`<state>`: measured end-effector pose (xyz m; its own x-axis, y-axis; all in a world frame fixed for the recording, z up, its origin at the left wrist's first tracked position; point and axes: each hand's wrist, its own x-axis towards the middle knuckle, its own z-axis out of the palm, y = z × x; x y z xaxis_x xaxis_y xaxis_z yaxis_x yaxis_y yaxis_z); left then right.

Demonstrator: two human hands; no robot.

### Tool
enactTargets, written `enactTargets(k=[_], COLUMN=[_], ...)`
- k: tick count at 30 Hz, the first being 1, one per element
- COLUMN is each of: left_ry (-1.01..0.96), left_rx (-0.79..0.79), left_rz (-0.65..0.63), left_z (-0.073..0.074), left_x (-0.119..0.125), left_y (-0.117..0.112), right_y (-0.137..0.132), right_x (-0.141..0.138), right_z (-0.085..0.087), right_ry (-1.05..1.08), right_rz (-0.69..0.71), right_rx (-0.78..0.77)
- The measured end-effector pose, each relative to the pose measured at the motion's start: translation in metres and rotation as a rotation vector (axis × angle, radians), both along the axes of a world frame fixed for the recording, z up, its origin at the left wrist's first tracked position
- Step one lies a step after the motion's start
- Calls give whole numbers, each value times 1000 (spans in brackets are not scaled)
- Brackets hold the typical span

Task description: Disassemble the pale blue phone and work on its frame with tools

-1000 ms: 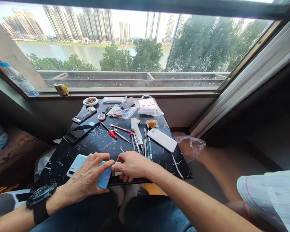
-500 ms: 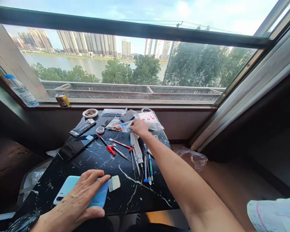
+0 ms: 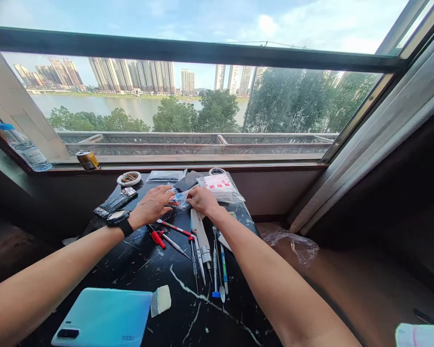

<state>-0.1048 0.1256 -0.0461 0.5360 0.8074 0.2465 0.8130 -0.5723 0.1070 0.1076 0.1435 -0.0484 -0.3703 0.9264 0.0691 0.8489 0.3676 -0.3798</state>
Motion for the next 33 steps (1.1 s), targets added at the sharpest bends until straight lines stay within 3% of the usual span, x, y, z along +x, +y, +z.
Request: enactTargets(k=[5,21,33], left_ry=[112,-39,-162], left_rx=[-52,-128,-144], left_rz=[49,201,219], left_z=[-14,-15,-21], left_x=[12,-1,-9], left_y=[28,31,35], right_y=[4,9,27], right_x=[1,-2,-10], right_z=[-3,-11,-20], right_ry=[-57,-29,-14], right_rz=[-14,-52,151], right_rx=[6,90,89])
